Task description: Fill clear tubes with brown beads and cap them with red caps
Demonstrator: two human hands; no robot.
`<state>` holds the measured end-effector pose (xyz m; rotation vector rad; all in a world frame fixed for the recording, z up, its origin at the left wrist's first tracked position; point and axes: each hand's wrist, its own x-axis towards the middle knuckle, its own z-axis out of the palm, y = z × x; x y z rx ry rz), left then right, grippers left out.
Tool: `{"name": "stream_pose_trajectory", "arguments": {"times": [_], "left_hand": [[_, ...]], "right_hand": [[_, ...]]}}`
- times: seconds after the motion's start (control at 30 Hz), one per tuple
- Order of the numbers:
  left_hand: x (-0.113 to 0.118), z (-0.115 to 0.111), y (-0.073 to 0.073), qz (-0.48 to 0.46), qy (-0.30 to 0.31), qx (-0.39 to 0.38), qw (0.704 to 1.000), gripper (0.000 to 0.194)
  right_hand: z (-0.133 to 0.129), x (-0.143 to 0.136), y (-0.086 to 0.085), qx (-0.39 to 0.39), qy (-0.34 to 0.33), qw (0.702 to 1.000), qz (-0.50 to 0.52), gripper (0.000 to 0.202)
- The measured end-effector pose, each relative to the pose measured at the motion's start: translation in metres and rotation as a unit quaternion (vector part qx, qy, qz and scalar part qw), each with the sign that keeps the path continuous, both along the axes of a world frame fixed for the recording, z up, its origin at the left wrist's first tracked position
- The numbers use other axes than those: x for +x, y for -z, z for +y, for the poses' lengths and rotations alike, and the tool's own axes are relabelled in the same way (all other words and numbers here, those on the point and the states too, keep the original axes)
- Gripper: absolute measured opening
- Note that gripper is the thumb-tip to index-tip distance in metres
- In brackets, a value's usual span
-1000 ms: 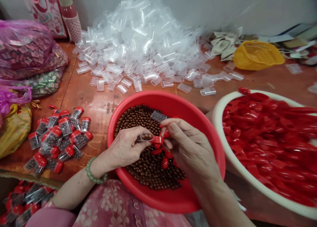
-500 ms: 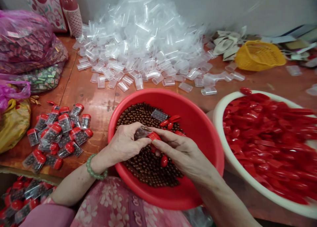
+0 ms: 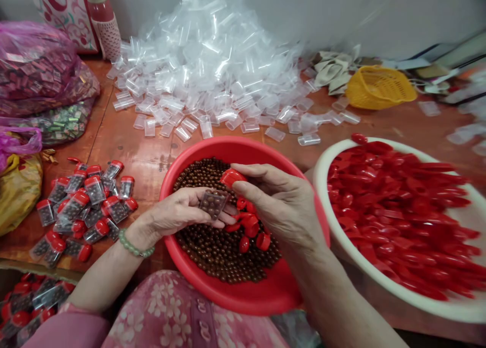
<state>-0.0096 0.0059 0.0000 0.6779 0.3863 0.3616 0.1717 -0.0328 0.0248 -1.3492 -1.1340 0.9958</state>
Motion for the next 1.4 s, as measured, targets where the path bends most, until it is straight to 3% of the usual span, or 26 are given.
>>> {"name": "stream_pose_trajectory", "arguments": {"times": [0.17, 0.37, 0.53, 0.67, 1.03, 1.4], "left_hand": [[-0.001, 0.0, 0.0, -0.008, 0.006, 0.0, 1.0, 0.033], [0.003, -0.006, 0.003, 0.048, -0.026, 0.089, 0.995, 0.041], [0.007, -0.004, 0.003, 0.076, -0.097, 0.098, 0.988, 0.034], [0.012, -0.003, 0.002, 0.135, -0.074, 0.138, 0.978, 0.029], [0.012, -0.002, 0.003, 0.169, -0.077, 0.156, 0.97, 0.03], [0.013, -0.002, -0.003, 0.149, -0.07, 0.133, 0.977, 0.03]], "right_hand": [[0.002, -0.001, 0.005, 0.026, 0.029, 0.998, 0.047, 0.02], [0.001, 0.001, 0.015, 0.057, 0.047, 0.992, 0.101, 0.022], [-0.001, 0.001, 0.016, 0.057, 0.039, 0.994, 0.081, 0.02], [-0.001, 0.0, 0.017, 0.057, 0.029, 0.996, 0.06, 0.019], [-0.002, 0.003, 0.018, 0.062, 0.023, 0.996, 0.051, 0.02], [-0.004, 0.005, 0.017, 0.085, 0.015, 0.996, -0.012, 0.02]]}}
